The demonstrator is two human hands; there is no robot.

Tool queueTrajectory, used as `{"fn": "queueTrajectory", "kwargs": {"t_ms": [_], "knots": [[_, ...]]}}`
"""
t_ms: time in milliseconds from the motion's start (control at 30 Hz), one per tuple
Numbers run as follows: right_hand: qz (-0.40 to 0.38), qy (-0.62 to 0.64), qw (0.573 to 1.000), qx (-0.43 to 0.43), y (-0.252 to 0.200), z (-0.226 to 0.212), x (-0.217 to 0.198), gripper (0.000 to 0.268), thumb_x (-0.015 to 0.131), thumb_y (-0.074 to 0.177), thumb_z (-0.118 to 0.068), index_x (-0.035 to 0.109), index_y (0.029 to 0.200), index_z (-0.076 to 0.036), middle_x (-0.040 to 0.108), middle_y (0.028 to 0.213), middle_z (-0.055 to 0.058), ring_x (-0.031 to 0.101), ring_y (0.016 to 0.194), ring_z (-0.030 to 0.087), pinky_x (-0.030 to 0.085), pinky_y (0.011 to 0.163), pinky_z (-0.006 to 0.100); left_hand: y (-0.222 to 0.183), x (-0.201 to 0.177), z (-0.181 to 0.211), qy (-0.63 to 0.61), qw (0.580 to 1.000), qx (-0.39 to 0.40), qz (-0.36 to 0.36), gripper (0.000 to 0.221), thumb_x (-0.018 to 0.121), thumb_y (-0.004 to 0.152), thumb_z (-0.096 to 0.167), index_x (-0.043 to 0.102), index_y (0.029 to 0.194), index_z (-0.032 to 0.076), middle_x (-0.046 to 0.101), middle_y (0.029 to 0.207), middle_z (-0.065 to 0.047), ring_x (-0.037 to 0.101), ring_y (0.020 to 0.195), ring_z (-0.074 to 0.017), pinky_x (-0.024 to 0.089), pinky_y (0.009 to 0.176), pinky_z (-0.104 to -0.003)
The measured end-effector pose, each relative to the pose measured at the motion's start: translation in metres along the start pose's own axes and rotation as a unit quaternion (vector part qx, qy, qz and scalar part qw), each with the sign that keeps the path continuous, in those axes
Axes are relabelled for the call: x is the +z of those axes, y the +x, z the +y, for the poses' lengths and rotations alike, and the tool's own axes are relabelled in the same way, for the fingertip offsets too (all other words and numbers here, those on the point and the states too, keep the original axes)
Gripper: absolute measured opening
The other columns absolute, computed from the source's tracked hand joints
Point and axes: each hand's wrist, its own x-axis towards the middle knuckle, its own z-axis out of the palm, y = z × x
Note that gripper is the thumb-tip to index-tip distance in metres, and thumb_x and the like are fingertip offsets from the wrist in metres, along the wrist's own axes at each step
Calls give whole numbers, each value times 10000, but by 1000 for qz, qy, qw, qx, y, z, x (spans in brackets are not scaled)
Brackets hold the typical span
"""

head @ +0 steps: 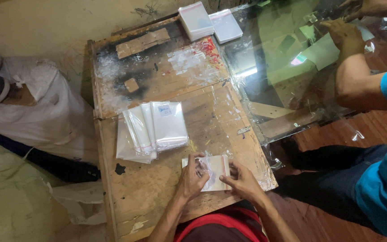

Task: Packaging printed cards into individual plastic sleeves and then placing them into a box.

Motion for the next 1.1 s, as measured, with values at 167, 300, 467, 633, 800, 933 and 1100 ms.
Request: {"fn": "queueTrajectory", "kwargs": {"t_ms": [167,300,467,633,800,933,1100], "knots": [[-9,-6,1000,-20,9,11,-4,593,758,889,-65,589,1454,-123,784,1222,156,773,987,270,681,560,425,1,2,-4,-102,994,-23,3,413,532,902,98,383,1287,115,653,900,-77,619,524,-170,500,454,-277],[-6,-16,1000,-23,8,10,-3,623,769,875,-82,581,1468,-126,794,1225,157,779,997,259,689,574,426,4,4,-11,-139,990,-23,-1,459,436,827,35,371,1278,94,663,798,-111,533,473,-168,456,412,-264],[-16,15,999,-27,13,17,-4,625,756,884,-63,568,1479,-109,792,1210,156,771,976,266,680,565,442,10,13,-31,-149,988,-30,5,368,419,931,-1,387,1263,154,608,849,-107,566,628,-179,540,507,-271],[4,-4,1000,-13,12,16,-4,588,761,883,-64,601,1445,-127,782,1197,165,782,962,277,674,575,444,10,12,-30,-135,989,-59,13,181,438,974,101,367,1137,132,666,843,-115,570,516,-168,504,428,-258],[1,-7,1000,6,7,8,-3,653,755,885,-83,551,1504,-117,772,1305,184,779,1107,322,702,656,489,4,0,-9,-71,996,-56,0,118,551,980,192,470,1049,139,688,835,-35,623,496,-158,501,411,-284],[-9,14,1000,-11,6,7,-2,612,766,876,-65,586,1460,-111,766,1237,172,777,1038,312,694,620,487,5,0,-11,-38,999,-24,-1,78,575,957,165,581,1032,144,654,899,-28,653,583,-152,553,475,-294],[-1,1,1000,-4,5,9,-2,639,761,878,-83,568,1486,-112,774,1266,170,761,1073,295,699,664,483,6,0,-9,-42,998,-41,7,180,534,914,99,630,1051,166,659,945,-34,682,553,-146,577,387,-258]]}}
